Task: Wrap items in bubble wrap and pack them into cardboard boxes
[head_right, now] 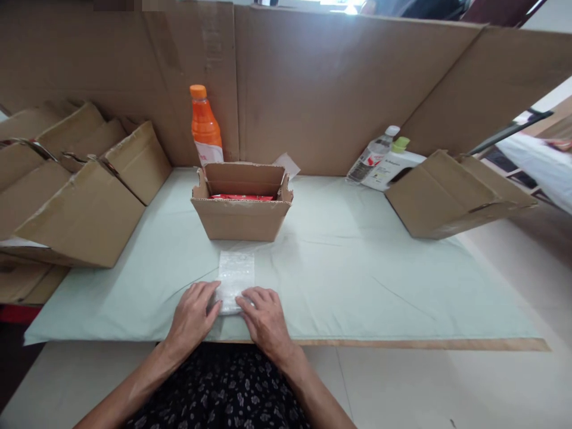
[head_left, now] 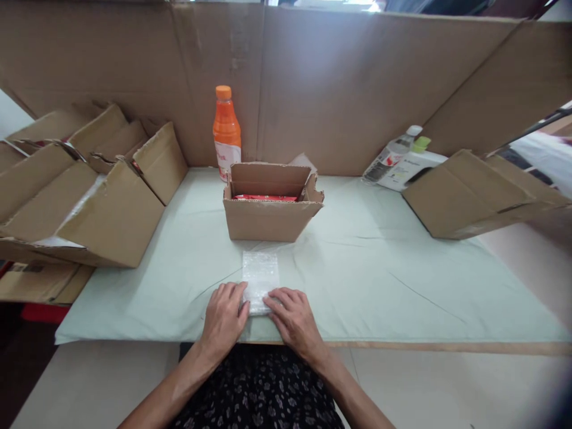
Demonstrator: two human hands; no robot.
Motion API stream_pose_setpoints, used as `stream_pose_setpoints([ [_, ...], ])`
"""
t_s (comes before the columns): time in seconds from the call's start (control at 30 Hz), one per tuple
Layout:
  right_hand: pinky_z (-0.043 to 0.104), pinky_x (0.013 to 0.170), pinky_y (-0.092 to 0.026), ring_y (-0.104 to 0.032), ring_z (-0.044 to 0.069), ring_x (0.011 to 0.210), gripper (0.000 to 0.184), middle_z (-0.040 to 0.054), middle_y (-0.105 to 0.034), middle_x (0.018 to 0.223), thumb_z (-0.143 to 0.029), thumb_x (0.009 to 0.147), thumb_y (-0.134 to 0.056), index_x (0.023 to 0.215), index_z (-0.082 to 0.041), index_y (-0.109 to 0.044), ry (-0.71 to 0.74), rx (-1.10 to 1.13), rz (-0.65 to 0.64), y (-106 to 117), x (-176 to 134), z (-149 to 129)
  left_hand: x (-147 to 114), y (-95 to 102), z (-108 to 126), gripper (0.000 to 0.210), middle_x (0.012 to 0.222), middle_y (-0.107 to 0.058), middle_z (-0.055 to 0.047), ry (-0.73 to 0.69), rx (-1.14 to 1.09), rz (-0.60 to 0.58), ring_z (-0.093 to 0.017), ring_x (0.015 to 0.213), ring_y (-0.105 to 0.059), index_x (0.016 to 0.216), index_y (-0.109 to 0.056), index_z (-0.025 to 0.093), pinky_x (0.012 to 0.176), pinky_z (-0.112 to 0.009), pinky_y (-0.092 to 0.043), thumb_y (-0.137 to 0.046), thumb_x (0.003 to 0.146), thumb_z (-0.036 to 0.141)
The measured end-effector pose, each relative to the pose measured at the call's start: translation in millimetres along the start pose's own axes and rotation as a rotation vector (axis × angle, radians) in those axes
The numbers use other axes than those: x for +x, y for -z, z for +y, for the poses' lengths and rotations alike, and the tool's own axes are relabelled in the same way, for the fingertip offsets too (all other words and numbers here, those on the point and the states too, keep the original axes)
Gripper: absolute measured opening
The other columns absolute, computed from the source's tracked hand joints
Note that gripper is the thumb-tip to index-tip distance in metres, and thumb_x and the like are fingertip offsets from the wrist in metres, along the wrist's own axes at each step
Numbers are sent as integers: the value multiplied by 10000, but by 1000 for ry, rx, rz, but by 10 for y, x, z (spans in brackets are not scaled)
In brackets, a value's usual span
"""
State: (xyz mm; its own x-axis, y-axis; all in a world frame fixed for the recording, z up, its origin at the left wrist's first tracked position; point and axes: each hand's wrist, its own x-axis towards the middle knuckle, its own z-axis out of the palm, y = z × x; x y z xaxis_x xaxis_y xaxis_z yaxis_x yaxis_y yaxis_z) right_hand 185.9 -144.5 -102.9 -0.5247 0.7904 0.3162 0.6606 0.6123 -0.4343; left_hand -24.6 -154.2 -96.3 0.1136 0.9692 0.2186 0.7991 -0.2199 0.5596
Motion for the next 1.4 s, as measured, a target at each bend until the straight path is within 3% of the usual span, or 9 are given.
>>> stream_pose_setpoints([
  [0.17, 403, 839, -487, -636, 217, 901, 253, 49, -731, 969, -183, 958, -523, 1172, -245, -643, -77, 168, -78, 84, 78, -51, -191, 108, 23, 304, 1116, -689, -93, -190, -112, -60, -251, 1063, -589, 1216, -602, 191, 927, -424, -470, -534, 920, 185],
  [0.3, 454, 877, -484, -603, 276, 1063, 276, 122, -665, 1195, -263, 962, -537, 1220, -234, -632, -113, 57, 26, 137, 75, -98, -71, 38, 7, 257, 950, -701, -81, -44, -57, -72, -236, 891, -605, 1157, -630, 170, 812, -407, -487, -471, 955, 172],
  [0.43, 490, 891, -483, -579, 316, 1126, 331, 141, -635, 1273, -226, 918, -581, 1242, -248, -645, 30, -28, -84, 29, 173, 14, 7, -22, -4, 271, 1097, -664, -125, 69, -45, 88, -279, 1047, -589, 1174, -634, 175, 928, -460, -471, -527, 928, 213],
  [0.7, 407, 860, -558, -682, 248, 965, 269, 75, -740, 1071, -321, 953, -549, 1184, -260, -672, -191, 359, -56, -107, 337, -4, -289, 87, 53, 532, 1200, -658, -137, 715, -1188, 23, -236, 1084, -632, 1296, -529, 151, 961, -382, -488, -665, 814, 333],
  [0.83, 403, 909, -550, -657, 258, 1064, 255, 96, -706, 1154, -357, 908, -613, 1122, -240, -688, -222, 469, -65, 8, 249, -177, -172, 69, 111, 575, 1061, -695, -84, 755, -1365, 14, -197, 984, -630, 1252, -558, 143, 904, -308, -481, -731, 736, 328],
  [0.93, 401, 916, -555, -639, 275, 1127, 501, 132, -628, 1323, -390, 863, -666, 1329, -224, -583, -283, 550, -58, 107, 203, -178, -151, 60, 151, 503, 1066, -694, -75, 654, -1280, -98, -198, 967, -627, 1240, -576, 159, 864, -298, -496, -695, 778, 319],
  [1.07, 325, 766, -582, -702, 217, 833, 264, 55, -750, 960, -373, 924, -583, 1116, -226, -690, -295, 587, -192, 344, 257, -68, -17, 180, 102, 403, 1070, -704, -81, 416, -924, -202, -227, 969, -647, 1198, -617, 178, 877, -337, -521, -645, 815, 299],
  [1.27, 343, 809, -568, -689, 243, 943, 202, 74, -727, 1050, -337, 916, -622, 1094, -279, -698, -120, 308, 221, 1341, 812, 371, 946, 711, 52, 492, 1350, -589, -116, -250, -184, 288, -281, 1280, -527, 1356, -504, 255, 1074, -467, -436, -619, 880, 209],
  [1.4, 325, 753, -523, -645, 212, 875, 171, 66, -676, 981, -374, 903, -642, 988, -266, -743, -38, 65, 285, 1946, 1547, 581, 1509, 808, 120, 334, 1408, -542, -157, -384, 69, 405, -333, 1403, -403, 1194, -575, 189, 1092, -550, -405, -567, 880, 76],
])
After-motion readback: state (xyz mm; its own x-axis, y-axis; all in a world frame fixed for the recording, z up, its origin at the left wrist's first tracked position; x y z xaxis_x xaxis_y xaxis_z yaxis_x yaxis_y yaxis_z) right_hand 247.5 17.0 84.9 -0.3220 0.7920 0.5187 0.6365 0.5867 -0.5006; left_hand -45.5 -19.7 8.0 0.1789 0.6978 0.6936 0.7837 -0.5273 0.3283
